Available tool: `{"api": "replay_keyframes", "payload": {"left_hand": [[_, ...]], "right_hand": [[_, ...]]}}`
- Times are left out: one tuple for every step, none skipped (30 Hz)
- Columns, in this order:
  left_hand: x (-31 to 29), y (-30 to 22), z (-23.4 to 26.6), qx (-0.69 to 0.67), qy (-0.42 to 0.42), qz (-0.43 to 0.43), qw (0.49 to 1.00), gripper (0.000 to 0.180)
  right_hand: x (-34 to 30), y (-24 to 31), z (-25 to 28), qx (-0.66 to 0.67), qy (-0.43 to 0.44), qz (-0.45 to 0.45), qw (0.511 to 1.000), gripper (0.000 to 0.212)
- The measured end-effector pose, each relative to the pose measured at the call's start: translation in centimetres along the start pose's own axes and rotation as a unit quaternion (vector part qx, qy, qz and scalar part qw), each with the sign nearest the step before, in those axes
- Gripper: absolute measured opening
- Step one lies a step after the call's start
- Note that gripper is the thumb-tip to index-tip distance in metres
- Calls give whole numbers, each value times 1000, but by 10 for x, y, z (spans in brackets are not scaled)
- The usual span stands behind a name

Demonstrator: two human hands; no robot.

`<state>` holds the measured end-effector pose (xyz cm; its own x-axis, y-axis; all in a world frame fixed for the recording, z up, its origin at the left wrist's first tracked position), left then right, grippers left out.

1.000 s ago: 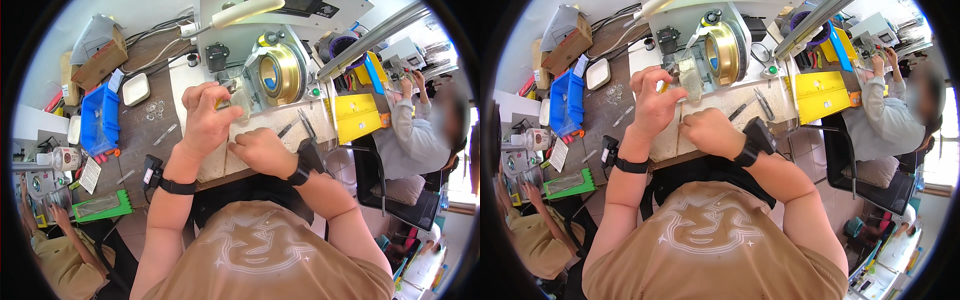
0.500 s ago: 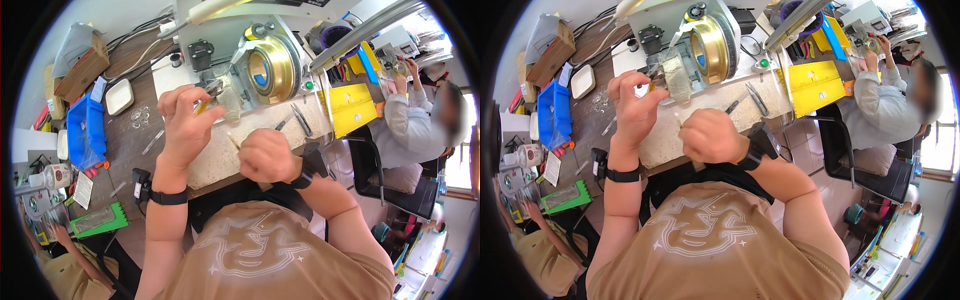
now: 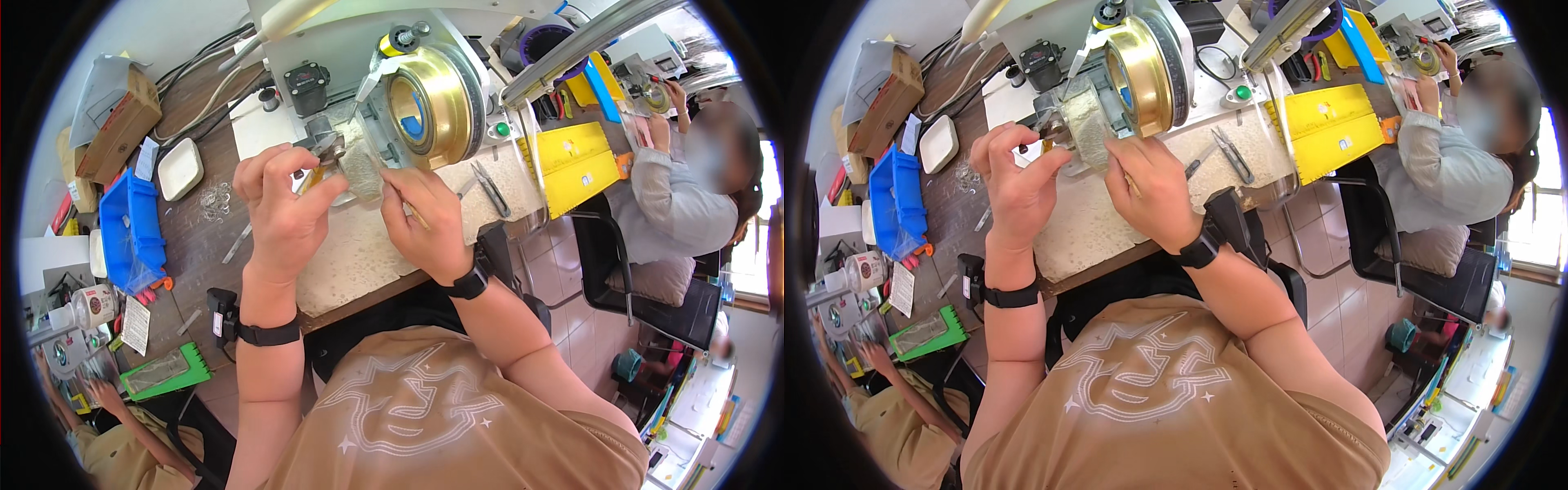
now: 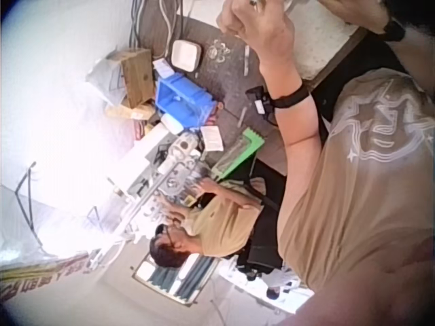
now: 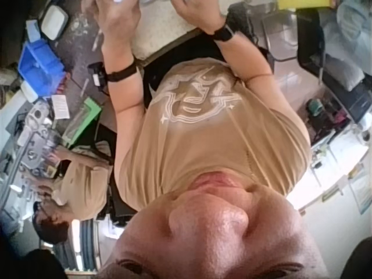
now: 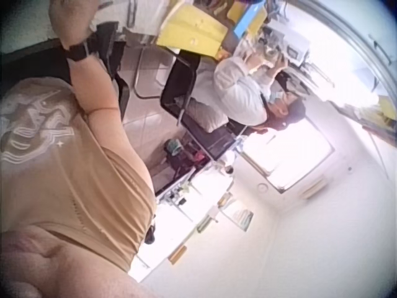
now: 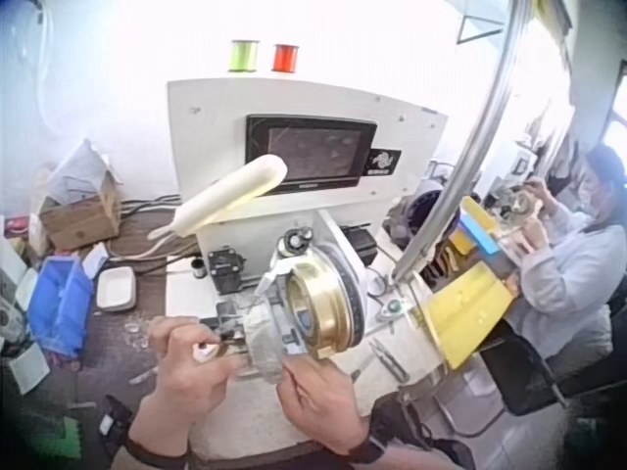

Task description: Manually assembling small precision components using tweezers, brushes, and adhesive at a specialized assembly machine.

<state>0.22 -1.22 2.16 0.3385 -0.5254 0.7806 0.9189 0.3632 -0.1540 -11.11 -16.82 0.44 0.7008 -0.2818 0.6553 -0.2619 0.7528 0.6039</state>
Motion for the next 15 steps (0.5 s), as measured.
{"api": "replay_keyframes", "payload": {"left_hand": [[-1, 0, 0, -4, -7, 6, 1000, 28], [-1, 0, -1, -4, -7, 7, 1000, 28], [-1, 0, -1, -6, -7, 7, 1000, 28], [0, 1, 0, -7, -6, 7, 1000, 29], [0, 1, 1, -6, -6, 7, 1000, 29], [2, 0, 2, -5, 5, 0, 1000, 28], [2, 0, 3, -3, 16, -7, 1000, 28], [1, 1, 3, -2, 16, -7, 1000, 28], [1, 1, 2, -5, 13, -6, 1000, 28], [1, 1, 2, -9, 10, -6, 1000, 28], [1, 1, 2, -9, 10, -6, 1000, 28], [1, 1, 3, -6, 11, -6, 1000, 28], [1, 1, 3, -3, 13, -6, 1000, 28], [1, 1, 3, -2, 12, -6, 1000, 28], [0, 1, 3, 0, 14, -7, 1000, 28]], "right_hand": [[1, 0, -2, -19, 11, -6, 1000, 24], [2, -2, -4, -18, 11, -6, 1000, 24], [3, -4, -6, -28, 19, -13, 999, 24], [4, -5, -8, -36, 27, -20, 999, 23], [3, -4, -9, -36, 28, -20, 999, 23], [2, -2, -8, -24, 19, -25, 999, 22], [1, 0, -7, -13, 10, -30, 999, 20], [-2, 3, -4, -12, 11, -30, 999, 20], [-5, 7, 0, 13, 20, -40, 999, 20], [-7, 10, 5, 36, 28, -51, 998, 19], [-9, 12, 8, 36, 29, -51, 998, 19], [-11, 15, 10, 35, 40, -47, 997, 19], [-12, 17, 12, 34, 51, -43, 997, 18], [-13, 18, 15, 34, 52, -42, 997, 18], [-14, 19, 17, 39, 55, -43, 997, 19]]}}
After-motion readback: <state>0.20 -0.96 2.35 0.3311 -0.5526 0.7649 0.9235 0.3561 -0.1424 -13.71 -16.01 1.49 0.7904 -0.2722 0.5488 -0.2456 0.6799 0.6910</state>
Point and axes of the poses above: each hand's wrist, its own x-axis towards the middle knuckle, its own z-axis out of the back of the hand, y = z × x, the point moved 2 cm from there along x, towards the middle knuckle, and after that the axes turned 3 degrees about x, right-handed, at the moved point
